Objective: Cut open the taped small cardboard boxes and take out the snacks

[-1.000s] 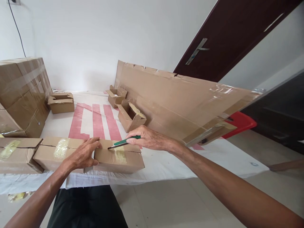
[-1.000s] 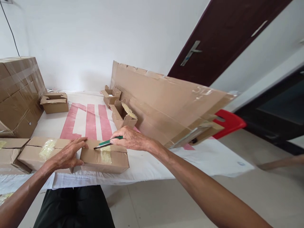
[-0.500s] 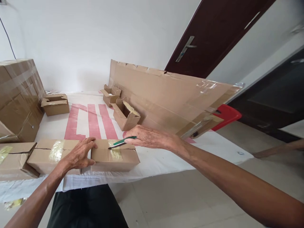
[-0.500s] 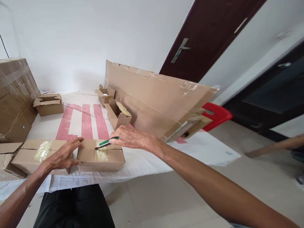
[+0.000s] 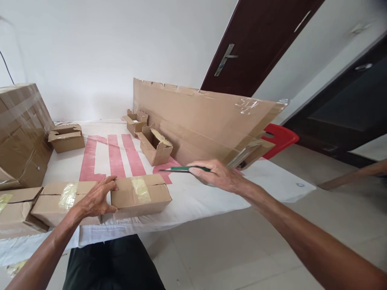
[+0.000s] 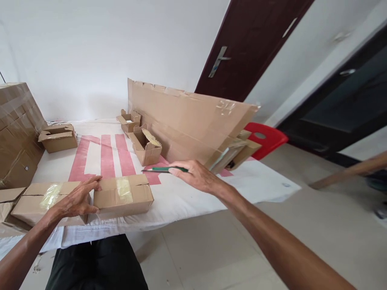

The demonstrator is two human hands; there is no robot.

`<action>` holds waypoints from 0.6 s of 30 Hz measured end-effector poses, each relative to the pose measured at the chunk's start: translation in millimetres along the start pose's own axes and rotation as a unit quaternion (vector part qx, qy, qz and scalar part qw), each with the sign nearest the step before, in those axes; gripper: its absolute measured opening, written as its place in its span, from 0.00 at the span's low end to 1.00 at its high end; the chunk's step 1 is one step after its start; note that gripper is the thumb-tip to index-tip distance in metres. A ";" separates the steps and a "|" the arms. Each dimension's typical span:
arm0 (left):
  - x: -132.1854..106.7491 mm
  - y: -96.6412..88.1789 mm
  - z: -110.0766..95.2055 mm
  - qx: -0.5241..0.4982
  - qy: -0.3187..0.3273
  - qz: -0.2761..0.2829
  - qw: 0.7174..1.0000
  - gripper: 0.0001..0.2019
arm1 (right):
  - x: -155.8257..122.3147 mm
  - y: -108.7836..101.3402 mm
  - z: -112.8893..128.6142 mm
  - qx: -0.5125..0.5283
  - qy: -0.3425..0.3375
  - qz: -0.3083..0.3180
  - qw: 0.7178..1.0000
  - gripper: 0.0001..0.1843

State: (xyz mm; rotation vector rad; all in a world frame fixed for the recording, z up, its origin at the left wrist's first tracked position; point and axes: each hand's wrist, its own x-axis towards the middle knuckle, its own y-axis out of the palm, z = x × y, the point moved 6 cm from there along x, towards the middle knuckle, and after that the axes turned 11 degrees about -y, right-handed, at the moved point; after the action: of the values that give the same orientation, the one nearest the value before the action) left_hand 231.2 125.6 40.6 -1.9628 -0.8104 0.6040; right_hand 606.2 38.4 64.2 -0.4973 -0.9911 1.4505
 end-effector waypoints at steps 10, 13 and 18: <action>-0.8 -1.3 -2.2 0.023 0.022 0.034 0.999 0.28 | -49.5 160.7 -60.5 0.057 0.026 -0.173 0.983 0.18; -2.1 -6.0 -2.7 0.016 0.018 0.048 0.999 0.33 | -41.5 159.3 -52.4 0.072 0.018 -0.206 0.976 0.18; 4.7 -15.7 -5.4 -0.070 0.021 0.029 0.997 0.27 | -24.4 126.7 -1.6 0.135 -0.065 -0.253 0.956 0.19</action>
State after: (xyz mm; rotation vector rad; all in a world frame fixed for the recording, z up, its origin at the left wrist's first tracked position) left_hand 233.3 132.1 56.5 -2.1266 -0.7893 0.5505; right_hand 537.4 30.3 -44.7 0.0572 -0.9189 1.1345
